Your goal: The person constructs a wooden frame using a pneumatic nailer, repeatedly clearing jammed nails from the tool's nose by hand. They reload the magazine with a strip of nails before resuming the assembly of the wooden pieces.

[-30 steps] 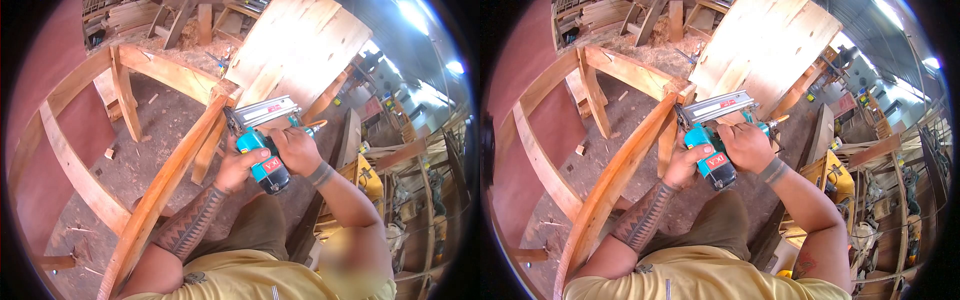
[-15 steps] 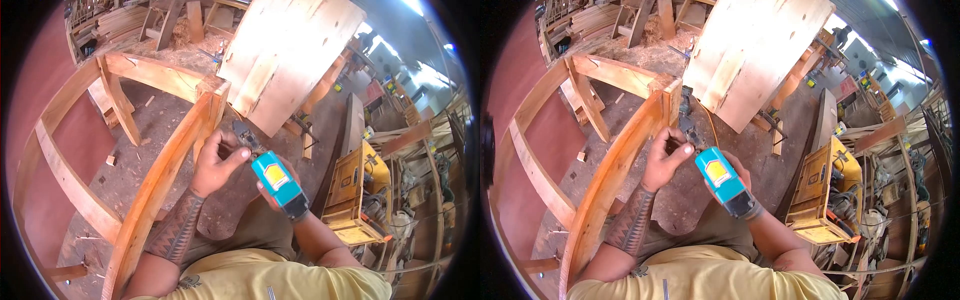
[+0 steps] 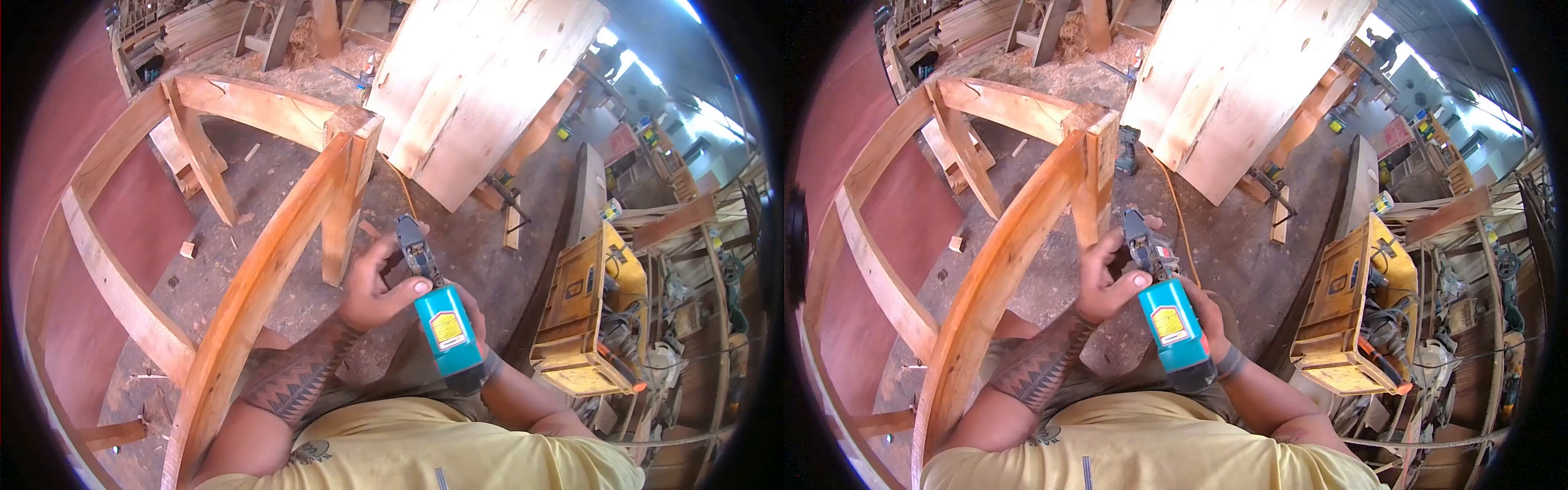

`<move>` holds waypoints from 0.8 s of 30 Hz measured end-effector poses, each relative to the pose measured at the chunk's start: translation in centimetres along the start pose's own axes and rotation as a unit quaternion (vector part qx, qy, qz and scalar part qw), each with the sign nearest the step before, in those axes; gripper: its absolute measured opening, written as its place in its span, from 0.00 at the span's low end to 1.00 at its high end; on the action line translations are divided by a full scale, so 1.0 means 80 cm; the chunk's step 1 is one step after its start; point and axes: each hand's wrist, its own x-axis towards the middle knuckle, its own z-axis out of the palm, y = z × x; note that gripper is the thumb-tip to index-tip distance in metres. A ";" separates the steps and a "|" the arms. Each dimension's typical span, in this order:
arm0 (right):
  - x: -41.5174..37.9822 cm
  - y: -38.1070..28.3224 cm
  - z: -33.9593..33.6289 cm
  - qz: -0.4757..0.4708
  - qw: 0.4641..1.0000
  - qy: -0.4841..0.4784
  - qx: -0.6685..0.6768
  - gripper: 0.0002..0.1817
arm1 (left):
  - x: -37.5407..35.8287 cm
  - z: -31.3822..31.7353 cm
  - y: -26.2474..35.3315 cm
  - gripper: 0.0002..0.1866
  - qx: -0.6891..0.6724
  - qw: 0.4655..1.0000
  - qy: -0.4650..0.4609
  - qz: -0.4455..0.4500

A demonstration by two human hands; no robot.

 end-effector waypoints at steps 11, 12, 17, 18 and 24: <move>0.008 -0.045 0.012 -0.091 0.994 -0.031 -0.049 0.39 | 0.015 -0.029 0.019 0.36 0.027 0.998 -0.049 -0.021; 0.008 -0.047 0.017 -0.075 0.997 -0.022 -0.027 0.41 | 0.014 -0.032 0.016 0.39 0.001 0.998 -0.050 -0.026; 0.004 -0.030 0.029 -0.045 0.999 0.025 -0.013 0.45 | 0.005 -0.015 0.005 0.26 0.089 0.994 0.059 -0.011; 0.004 -0.028 0.031 -0.039 0.999 0.027 -0.017 0.46 | 0.005 -0.016 0.002 0.24 0.118 0.991 0.070 -0.002; 0.007 -0.035 0.037 -0.047 0.971 -0.064 -0.225 0.54 | 0.019 -0.023 -0.008 0.25 -0.018 0.979 0.181 -0.091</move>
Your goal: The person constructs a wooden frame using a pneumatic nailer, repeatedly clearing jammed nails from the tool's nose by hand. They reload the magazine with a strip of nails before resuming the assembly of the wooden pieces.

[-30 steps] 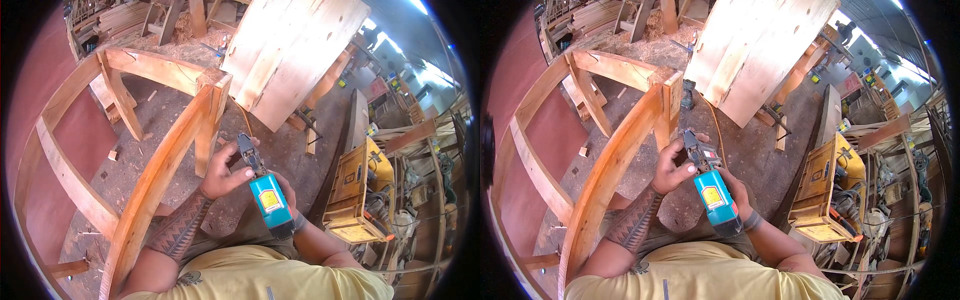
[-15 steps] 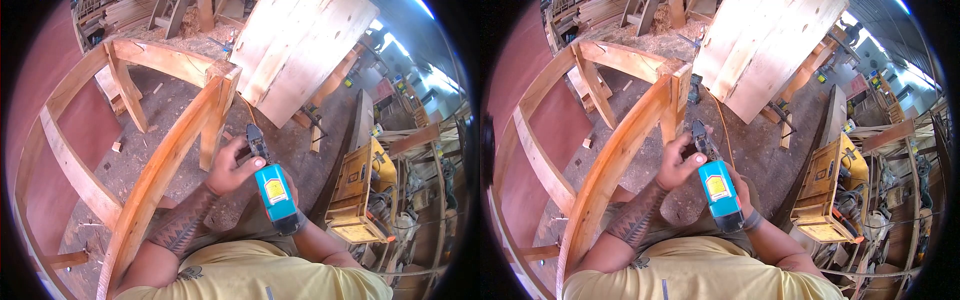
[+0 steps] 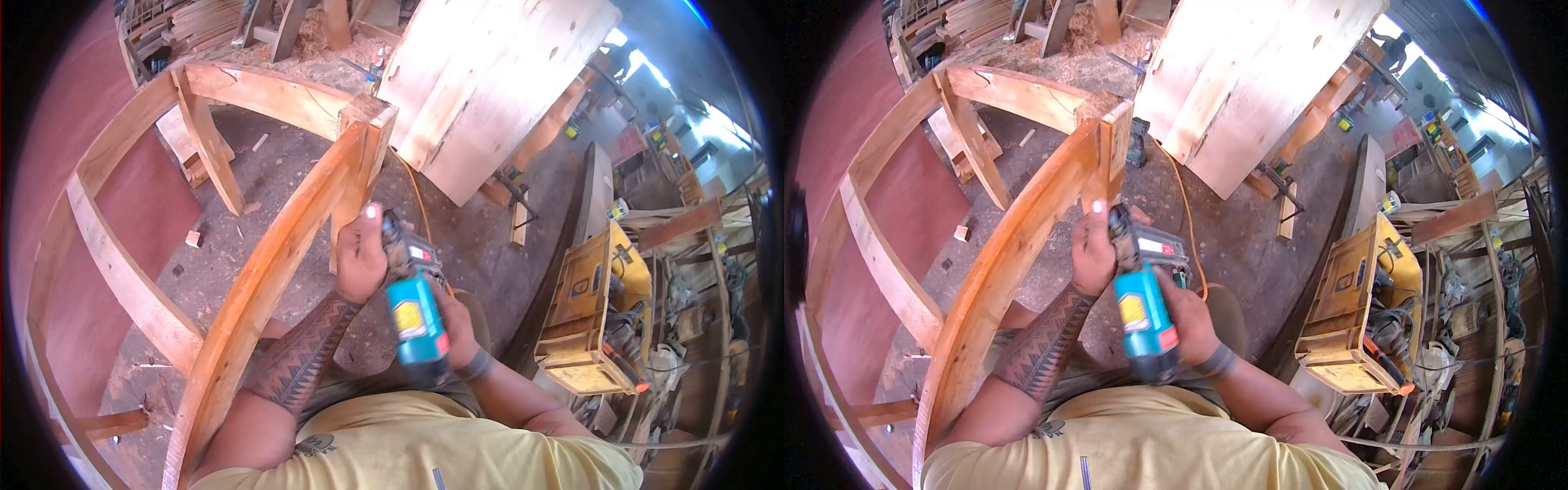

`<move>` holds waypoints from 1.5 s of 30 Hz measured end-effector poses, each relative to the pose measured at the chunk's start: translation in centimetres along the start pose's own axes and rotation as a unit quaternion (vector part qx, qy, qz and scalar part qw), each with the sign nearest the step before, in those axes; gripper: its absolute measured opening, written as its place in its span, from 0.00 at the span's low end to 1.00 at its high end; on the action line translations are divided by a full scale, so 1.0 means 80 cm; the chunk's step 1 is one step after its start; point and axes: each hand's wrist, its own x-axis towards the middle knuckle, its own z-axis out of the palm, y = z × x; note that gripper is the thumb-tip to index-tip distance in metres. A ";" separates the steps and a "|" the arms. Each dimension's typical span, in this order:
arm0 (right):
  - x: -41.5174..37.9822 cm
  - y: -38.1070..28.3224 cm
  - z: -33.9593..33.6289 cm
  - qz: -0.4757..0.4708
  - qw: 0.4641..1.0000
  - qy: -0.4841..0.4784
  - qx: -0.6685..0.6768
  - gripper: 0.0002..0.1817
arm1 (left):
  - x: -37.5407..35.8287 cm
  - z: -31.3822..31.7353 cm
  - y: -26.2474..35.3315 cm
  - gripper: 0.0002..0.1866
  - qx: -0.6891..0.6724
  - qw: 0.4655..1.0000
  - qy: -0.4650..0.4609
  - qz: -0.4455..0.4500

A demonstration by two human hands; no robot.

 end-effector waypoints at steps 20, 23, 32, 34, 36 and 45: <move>-0.001 0.025 -0.019 -0.004 0.958 0.114 0.263 0.40 | -0.052 0.035 0.037 0.16 0.218 0.890 -0.090 0.391; 0.003 0.022 -0.023 0.024 0.932 0.126 0.340 0.38 | -0.056 0.043 0.059 0.14 0.135 0.872 -0.194 0.429; 0.006 0.000 -0.029 0.097 0.923 0.136 0.347 0.22 | -0.033 0.018 0.022 0.12 -0.019 0.990 0.026 0.138; 0.010 -0.019 -0.028 0.058 0.956 0.139 0.253 0.22 | -0.012 0.007 0.036 0.12 0.169 0.937 -0.016 0.304; 0.009 0.000 -0.034 0.152 0.839 0.096 0.514 0.22 | -0.009 0.004 0.070 0.15 0.302 0.885 -0.079 0.345; -0.017 0.085 -0.043 0.136 0.968 -0.007 0.212 0.25 | 0.008 -0.011 0.094 0.26 0.427 0.788 -0.186 0.403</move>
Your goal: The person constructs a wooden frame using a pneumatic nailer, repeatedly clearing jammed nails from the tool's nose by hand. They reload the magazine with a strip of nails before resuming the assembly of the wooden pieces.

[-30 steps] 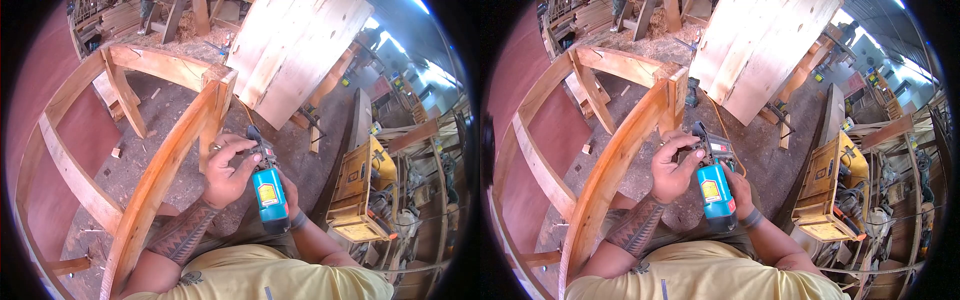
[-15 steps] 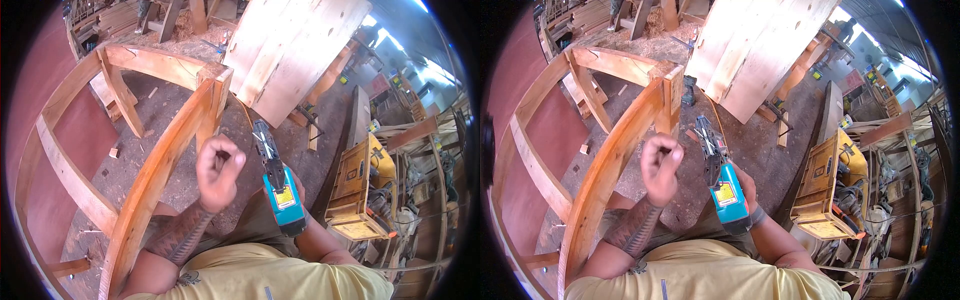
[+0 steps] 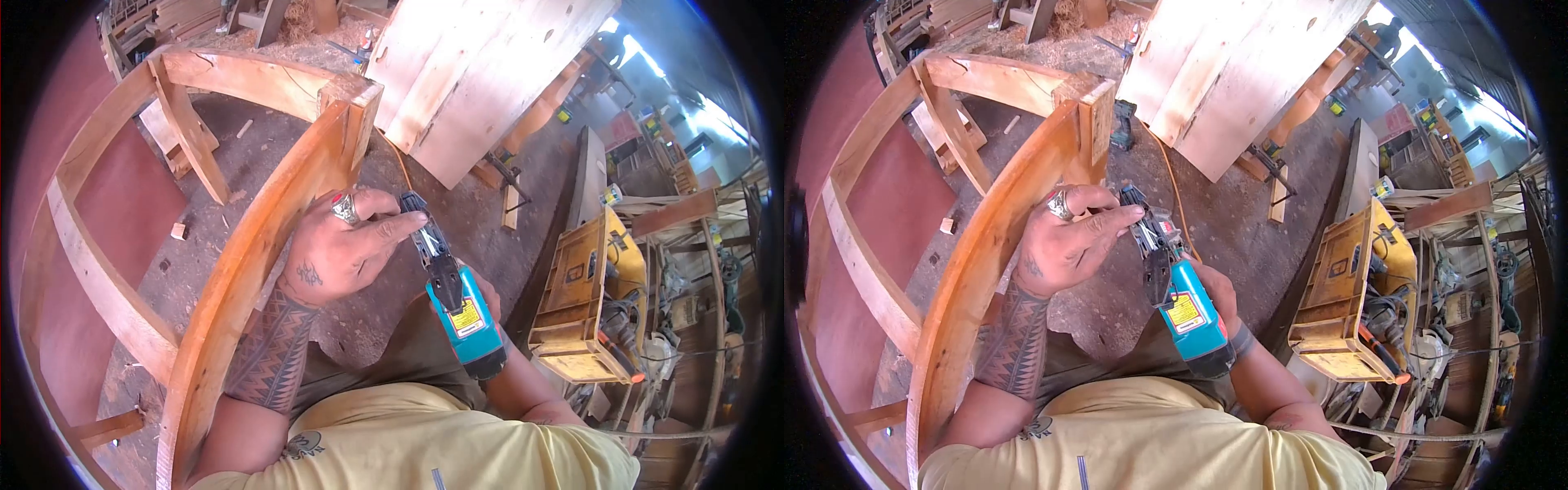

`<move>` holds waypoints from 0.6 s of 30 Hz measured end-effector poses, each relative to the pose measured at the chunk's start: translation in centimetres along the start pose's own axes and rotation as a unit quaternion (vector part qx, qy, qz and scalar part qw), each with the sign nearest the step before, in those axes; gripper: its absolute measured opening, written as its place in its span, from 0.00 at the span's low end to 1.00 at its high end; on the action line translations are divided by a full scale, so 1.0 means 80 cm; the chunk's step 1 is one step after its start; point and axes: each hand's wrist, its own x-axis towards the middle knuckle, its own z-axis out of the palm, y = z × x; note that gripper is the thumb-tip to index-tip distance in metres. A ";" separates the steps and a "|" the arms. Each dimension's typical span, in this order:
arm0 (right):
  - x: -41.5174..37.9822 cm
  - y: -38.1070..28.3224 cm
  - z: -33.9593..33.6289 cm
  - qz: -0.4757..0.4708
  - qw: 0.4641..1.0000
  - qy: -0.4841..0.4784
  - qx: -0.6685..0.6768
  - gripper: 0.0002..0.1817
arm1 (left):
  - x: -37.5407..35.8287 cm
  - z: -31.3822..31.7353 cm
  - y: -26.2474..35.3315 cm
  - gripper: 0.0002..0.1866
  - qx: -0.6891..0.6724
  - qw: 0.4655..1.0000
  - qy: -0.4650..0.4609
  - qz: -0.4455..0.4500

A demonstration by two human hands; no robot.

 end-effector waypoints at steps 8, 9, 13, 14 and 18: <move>-0.003 -0.081 -0.010 -0.093 0.991 0.021 -0.091 0.30 | 0.003 0.003 -0.013 0.24 -0.008 0.999 -0.020 0.035; -0.009 -0.085 -0.013 0.022 0.999 0.018 -0.019 0.36 | 0.003 0.005 -0.013 0.23 0.003 0.999 -0.017 0.045; -0.016 -0.081 -0.026 -0.185 0.955 0.032 -0.229 0.41 | 0.001 0.016 -0.015 0.20 -0.003 0.998 -0.014 0.061; -0.017 -0.086 -0.028 -0.221 0.935 0.036 -0.273 0.42 | 0.002 0.017 -0.014 0.19 -0.003 0.998 -0.021 0.061; -0.025 -0.091 -0.034 -0.154 0.939 0.026 -0.307 0.43 | 0.002 0.018 -0.007 0.17 0.001 0.998 -0.023 0.062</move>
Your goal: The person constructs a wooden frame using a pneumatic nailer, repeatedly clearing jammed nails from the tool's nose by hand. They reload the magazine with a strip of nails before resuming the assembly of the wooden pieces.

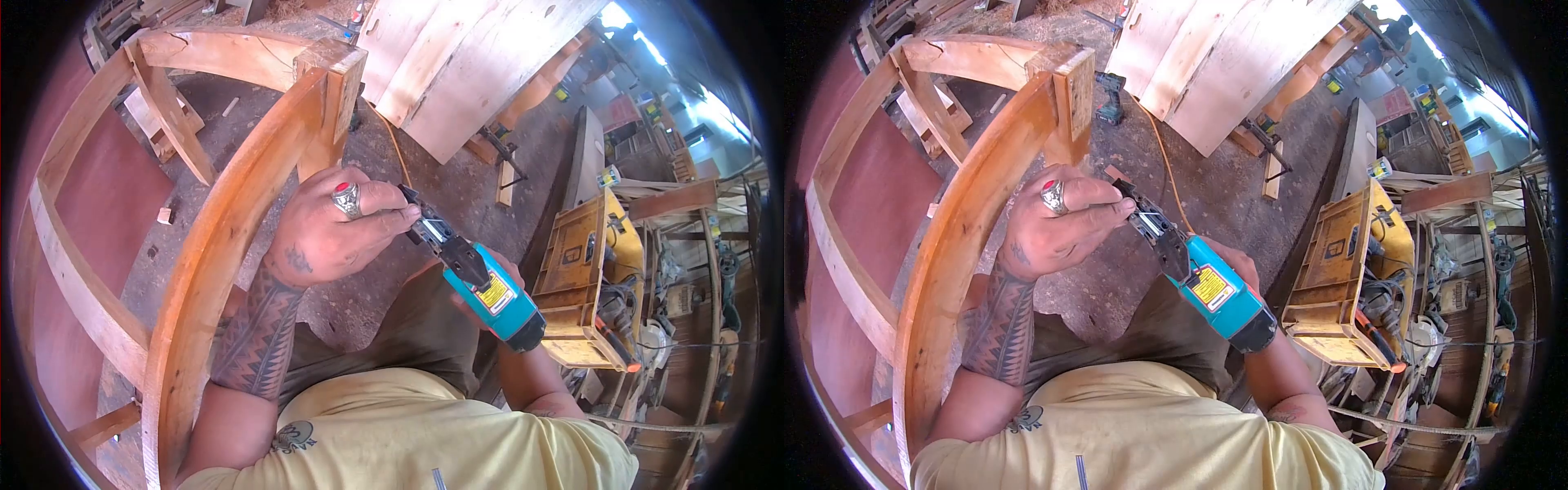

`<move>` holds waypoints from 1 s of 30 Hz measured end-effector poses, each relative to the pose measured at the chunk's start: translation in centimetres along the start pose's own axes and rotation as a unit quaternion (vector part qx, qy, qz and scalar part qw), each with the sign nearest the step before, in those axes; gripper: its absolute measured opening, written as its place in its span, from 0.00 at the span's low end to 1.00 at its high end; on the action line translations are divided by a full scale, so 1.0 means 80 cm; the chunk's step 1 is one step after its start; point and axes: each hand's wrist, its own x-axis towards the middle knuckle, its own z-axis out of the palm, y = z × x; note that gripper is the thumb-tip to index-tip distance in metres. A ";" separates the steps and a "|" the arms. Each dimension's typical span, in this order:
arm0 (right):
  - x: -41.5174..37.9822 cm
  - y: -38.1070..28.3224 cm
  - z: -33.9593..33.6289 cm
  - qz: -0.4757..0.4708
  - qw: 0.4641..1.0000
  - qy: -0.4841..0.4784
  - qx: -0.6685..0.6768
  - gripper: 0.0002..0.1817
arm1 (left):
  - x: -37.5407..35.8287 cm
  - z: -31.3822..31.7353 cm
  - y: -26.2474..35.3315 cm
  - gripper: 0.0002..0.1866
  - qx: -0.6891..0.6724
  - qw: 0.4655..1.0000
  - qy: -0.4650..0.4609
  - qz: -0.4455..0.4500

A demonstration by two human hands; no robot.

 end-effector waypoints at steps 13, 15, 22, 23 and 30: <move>0.001 0.012 -0.019 -0.021 0.998 0.021 0.061 0.41 | 0.003 -0.001 0.005 0.07 -0.071 0.984 -0.008 -0.161; -0.007 0.021 -0.020 -0.022 0.998 0.015 0.064 0.42 | 0.002 -0.008 0.007 0.08 -0.111 0.976 -0.015 -0.188; -0.002 0.031 -0.017 -0.032 0.992 0.006 0.123 0.40 | 0.004 -0.025 0.014 0.11 -0.086 0.987 -0.059 -0.126; 0.001 0.032 -0.014 -0.035 0.991 0.005 0.131 0.40 | 0.004 -0.026 0.016 0.11 -0.073 0.987 -0.053 -0.130; 0.001 0.036 -0.005 -0.070 0.997 0.033 0.002 0.38 | 0.004 -0.030 0.022 0.10 -0.038 0.986 -0.020 -0.161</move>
